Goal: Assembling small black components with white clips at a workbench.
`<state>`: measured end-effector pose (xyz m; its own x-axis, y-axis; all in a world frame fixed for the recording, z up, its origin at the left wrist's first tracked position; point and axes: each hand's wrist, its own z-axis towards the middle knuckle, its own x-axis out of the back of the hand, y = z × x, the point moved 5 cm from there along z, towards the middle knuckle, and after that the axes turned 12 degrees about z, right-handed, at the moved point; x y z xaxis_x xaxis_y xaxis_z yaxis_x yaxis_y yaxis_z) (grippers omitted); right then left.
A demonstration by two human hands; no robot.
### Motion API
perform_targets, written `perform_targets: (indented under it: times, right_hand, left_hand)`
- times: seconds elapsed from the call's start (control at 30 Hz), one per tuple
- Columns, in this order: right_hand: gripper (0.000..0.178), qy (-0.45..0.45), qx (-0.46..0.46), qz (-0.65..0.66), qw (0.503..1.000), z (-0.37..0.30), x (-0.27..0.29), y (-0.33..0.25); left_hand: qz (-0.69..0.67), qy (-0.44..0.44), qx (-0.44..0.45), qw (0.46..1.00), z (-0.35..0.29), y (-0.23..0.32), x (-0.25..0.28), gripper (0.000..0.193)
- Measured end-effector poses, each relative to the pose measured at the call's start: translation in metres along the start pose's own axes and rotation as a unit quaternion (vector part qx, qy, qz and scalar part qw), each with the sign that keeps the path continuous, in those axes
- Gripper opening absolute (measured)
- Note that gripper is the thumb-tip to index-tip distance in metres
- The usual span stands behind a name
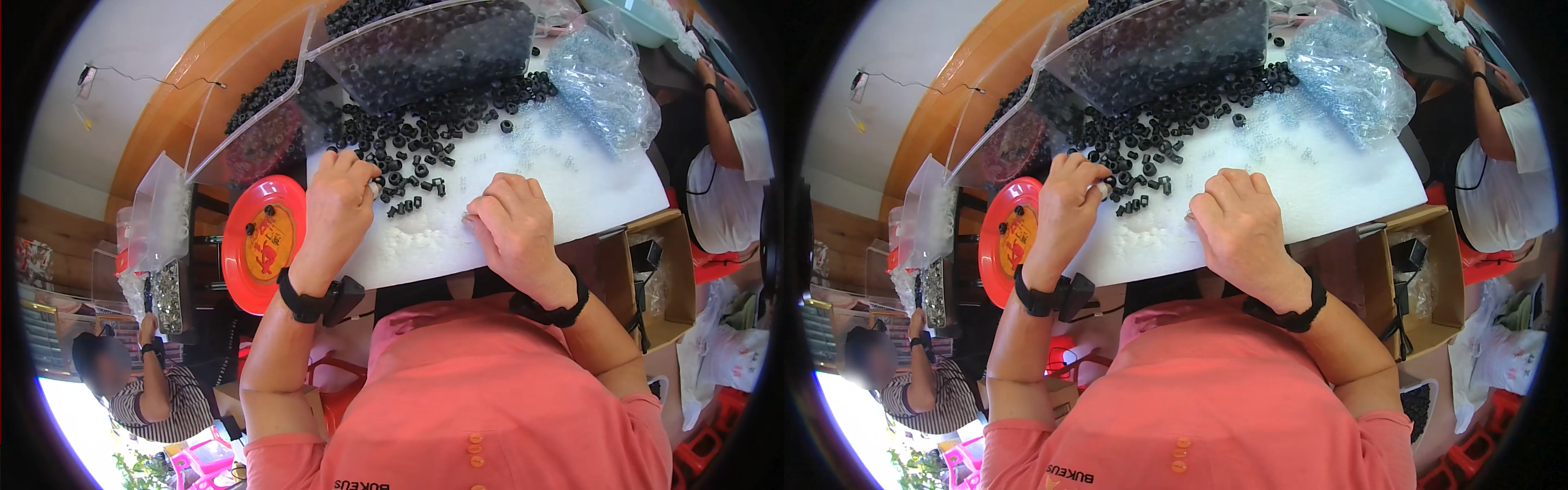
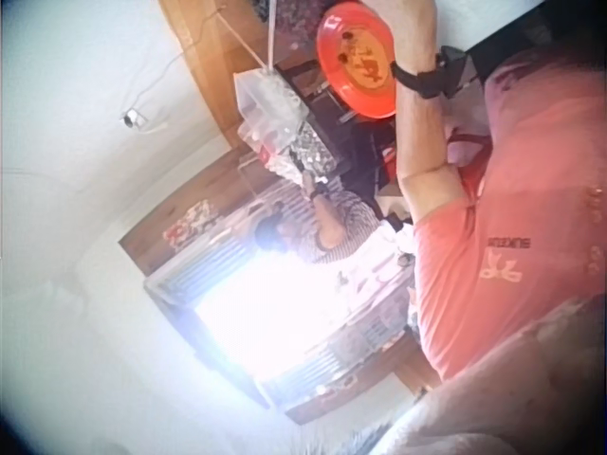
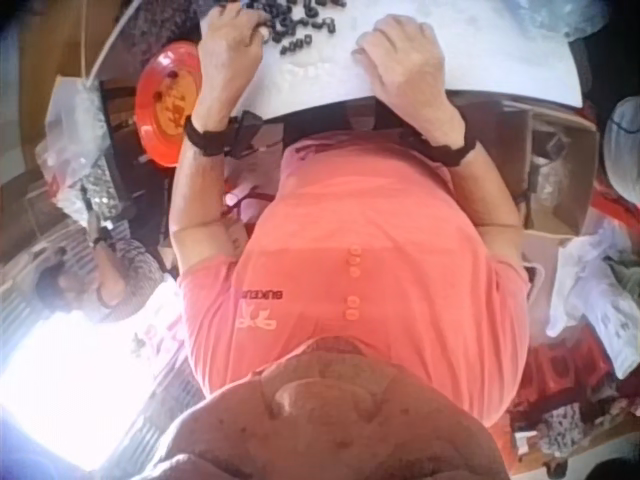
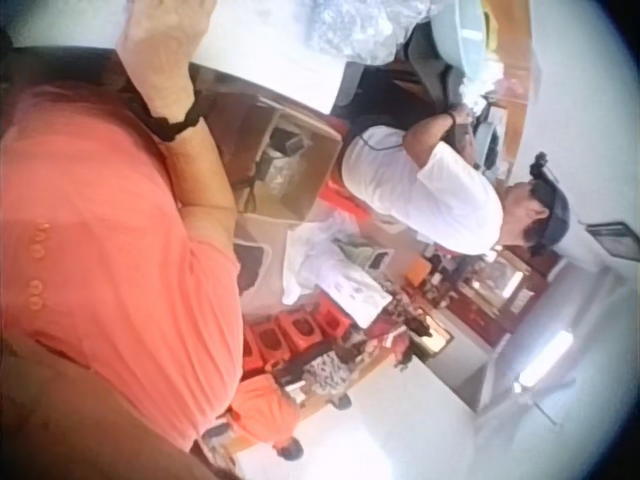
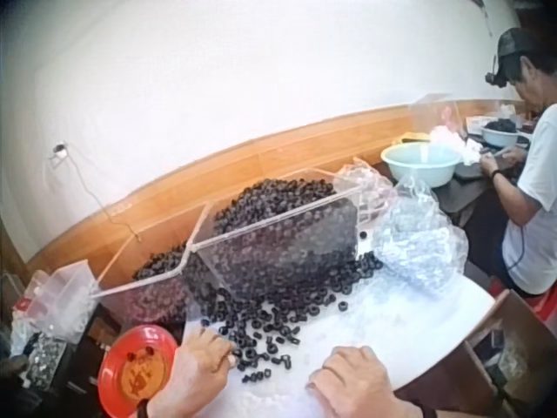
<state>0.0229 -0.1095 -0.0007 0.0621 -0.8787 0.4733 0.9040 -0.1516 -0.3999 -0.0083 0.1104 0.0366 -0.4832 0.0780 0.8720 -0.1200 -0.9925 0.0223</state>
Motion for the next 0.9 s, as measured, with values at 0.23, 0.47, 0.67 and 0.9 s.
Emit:
perform_targets:
  times: [0.23, 0.47, 0.67, 0.9]
  right_hand:
    - [0.020, 0.005, 0.009, -0.004, 1.000, -0.001, -0.001, -0.001]
    - [0.021, 0.008, 0.006, -0.010, 1.000, -0.004, 0.002, 0.000]
    - [0.022, -0.015, 0.015, -0.025, 0.999, 0.001, -0.003, -0.002]
    - [0.024, -0.036, -0.003, -0.024, 0.999, 0.001, -0.003, -0.002]
  left_hand:
    - [0.053, -0.053, -0.015, 0.997, 0.008, -0.001, -0.010, 0.012]
    - [0.000, -0.005, -0.002, 1.000, -0.010, 0.028, 0.033, 0.017]
    - [-0.112, -0.034, 0.014, 0.993, -0.053, 0.054, 0.010, 0.035]
    - [-0.123, -0.045, 0.033, 0.991, -0.052, 0.053, 0.004, 0.036]
